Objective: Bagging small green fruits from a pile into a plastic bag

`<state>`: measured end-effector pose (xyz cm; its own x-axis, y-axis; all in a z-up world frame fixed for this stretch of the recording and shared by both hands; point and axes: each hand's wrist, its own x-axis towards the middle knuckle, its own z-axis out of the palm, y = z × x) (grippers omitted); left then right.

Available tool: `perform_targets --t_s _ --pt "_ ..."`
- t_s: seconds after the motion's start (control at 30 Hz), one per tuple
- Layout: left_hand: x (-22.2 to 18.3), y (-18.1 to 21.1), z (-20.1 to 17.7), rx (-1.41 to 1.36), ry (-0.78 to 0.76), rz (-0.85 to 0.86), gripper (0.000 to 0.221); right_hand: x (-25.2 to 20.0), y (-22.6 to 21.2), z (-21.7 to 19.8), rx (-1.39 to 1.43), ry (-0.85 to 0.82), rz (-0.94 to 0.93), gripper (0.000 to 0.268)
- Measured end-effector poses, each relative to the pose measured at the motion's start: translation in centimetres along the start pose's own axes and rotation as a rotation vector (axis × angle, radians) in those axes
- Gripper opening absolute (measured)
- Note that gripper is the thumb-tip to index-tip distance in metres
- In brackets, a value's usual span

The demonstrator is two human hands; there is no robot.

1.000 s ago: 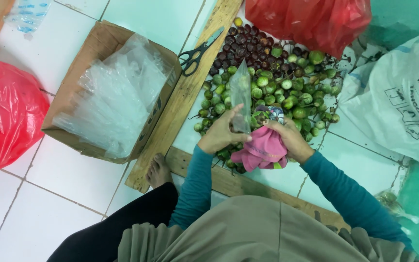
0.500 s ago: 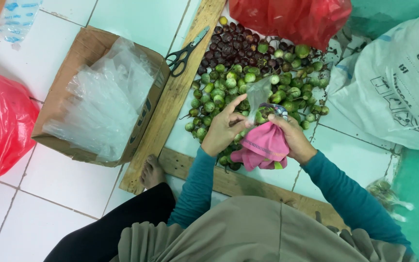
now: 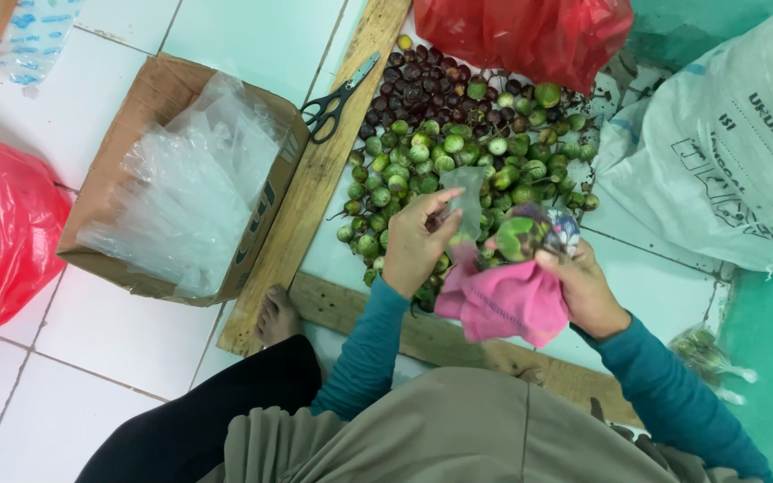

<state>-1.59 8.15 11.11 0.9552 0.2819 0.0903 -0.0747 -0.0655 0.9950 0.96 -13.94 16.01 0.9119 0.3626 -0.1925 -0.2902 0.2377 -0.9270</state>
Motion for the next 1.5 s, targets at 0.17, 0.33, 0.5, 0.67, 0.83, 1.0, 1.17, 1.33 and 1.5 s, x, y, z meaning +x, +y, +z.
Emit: perform_targets --t_s 0.17,0.33,0.5,0.67,0.83,1.0,1.17,1.33,1.5 --pt "-0.8 2.1 1.3 0.083 -0.026 0.059 0.031 -1.4 1.4 -0.5 -0.241 -0.206 -0.077 0.003" --pt "-0.6 3.2 0.1 -0.005 -0.105 -0.024 0.033 -0.4 -0.3 2.1 -0.613 -0.213 -0.213 0.016" --pt "-0.6 2.3 -0.1 -0.062 -0.240 -0.068 0.031 0.0 0.3 0.6 -1.024 -0.146 -0.484 0.032" --pt "-1.4 1.6 -0.4 0.025 -0.196 -0.078 0.037 1.1 3.4 -3.1 -1.208 -0.145 -0.677 0.031" --pt "-1.5 0.6 0.1 0.151 -0.091 -0.054 0.033 1.4 3.5 -3.1 -1.234 -0.132 -0.722 0.040" --pt "-1.8 2.1 0.6 0.238 0.020 -0.062 0.030 1.9 4.8 -4.4 -1.400 -0.101 -0.759 0.028" --pt "-2.0 3.3 1.2 0.221 0.087 -0.033 0.028 2.1 3.5 -2.2 -1.539 -0.087 -0.757 0.010" --pt "-1.8 2.9 1.2 0.165 0.081 -0.020 0.031 3.3 3.6 -1.3 -1.636 -0.073 -0.730 0.021" --pt "-0.2 1.6 -0.5 -0.024 0.084 -0.029 0.034 3.6 -0.1 1.8 -1.075 -0.071 -0.502 0.020"
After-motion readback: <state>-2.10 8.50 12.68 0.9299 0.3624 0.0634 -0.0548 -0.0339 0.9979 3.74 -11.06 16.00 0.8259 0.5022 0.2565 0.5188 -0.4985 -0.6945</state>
